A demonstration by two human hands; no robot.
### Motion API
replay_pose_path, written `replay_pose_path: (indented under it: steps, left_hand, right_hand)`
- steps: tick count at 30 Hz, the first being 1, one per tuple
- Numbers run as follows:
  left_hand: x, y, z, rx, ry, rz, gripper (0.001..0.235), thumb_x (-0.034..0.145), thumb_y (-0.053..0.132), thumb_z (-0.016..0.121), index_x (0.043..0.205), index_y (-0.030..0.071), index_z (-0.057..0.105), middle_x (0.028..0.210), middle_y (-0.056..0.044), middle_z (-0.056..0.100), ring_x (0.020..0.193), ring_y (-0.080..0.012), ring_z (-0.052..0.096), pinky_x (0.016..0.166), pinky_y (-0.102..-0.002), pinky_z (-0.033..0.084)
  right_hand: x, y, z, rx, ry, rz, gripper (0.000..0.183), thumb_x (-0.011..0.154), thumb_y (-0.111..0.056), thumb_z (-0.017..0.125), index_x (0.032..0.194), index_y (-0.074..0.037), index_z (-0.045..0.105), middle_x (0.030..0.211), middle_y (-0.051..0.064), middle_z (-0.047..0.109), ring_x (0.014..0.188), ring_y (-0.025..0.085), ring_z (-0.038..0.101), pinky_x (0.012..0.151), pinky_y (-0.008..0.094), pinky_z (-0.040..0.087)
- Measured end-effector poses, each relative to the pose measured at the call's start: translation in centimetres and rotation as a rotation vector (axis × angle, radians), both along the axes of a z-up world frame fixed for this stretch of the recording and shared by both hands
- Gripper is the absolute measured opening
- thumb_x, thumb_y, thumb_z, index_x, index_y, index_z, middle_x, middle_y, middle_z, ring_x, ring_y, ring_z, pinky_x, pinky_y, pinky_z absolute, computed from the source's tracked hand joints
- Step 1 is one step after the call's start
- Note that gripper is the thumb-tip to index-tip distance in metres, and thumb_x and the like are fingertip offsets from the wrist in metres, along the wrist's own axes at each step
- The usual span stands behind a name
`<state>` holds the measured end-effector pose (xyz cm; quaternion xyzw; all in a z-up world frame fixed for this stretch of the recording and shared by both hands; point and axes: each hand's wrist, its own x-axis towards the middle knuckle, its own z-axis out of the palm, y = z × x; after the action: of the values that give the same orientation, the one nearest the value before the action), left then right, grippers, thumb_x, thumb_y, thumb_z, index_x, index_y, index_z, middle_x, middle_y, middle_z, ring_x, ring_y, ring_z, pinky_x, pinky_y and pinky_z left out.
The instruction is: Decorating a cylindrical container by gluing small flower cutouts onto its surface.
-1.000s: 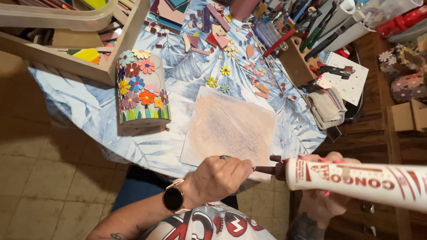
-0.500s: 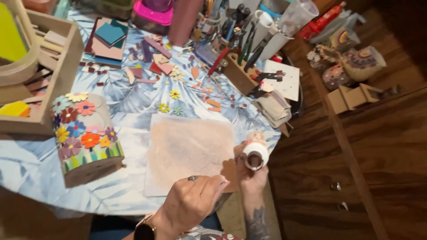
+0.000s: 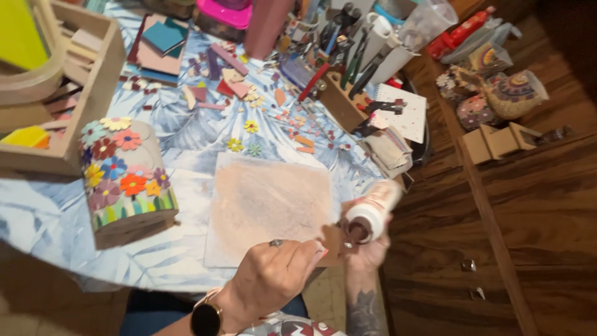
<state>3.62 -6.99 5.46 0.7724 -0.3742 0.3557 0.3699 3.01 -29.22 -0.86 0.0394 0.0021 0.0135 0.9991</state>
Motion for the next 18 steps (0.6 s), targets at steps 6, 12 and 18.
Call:
replay_pose_path:
  steps: [6,12,18]
  left_hand:
    - [0.0,0.6,0.3,0.052,-0.048,0.048,0.027,0.088,0.028,0.054,0.067,0.014,0.046,0.052,0.001,0.037,0.039,-0.0121,0.036,0.033,-0.026,0.029]
    - [-0.2,0.7,0.3,0.024,-0.020,0.005,0.026,0.089,0.023,0.050,0.067,0.011,0.046,0.051,0.000,0.037,0.039,-0.0127,0.036,0.032,-0.027,0.028]
    - [-0.3,0.8,0.2,0.051,-0.052,0.023,0.022,0.088,0.018,0.053,0.068,0.011,0.047,0.051,0.001,0.036,0.041,-0.0120,0.036,0.034,-0.026,0.028]
  right_hand:
    - [-2.2,1.3,5.1,-0.699,-0.162,-0.442,0.058,0.069,-0.014,0.073,0.114,0.000,0.039,0.103,0.013,0.042,0.097,0.026,0.045,0.076,0.050,0.043]
    - [-3.4,3.0,7.6,-0.965,-0.300,-0.555,0.046,0.076,-0.017,0.065,0.112,-0.008,0.039,0.103,0.007,0.039,0.094,0.025,0.046,0.075,0.053,0.045]
    - [-3.4,3.2,7.9,-1.086,-0.322,-0.621,0.044,0.075,-0.021,0.064,0.110,-0.010,0.041,0.103,0.004,0.040,0.087,0.023,0.046,0.070,0.050,0.047]
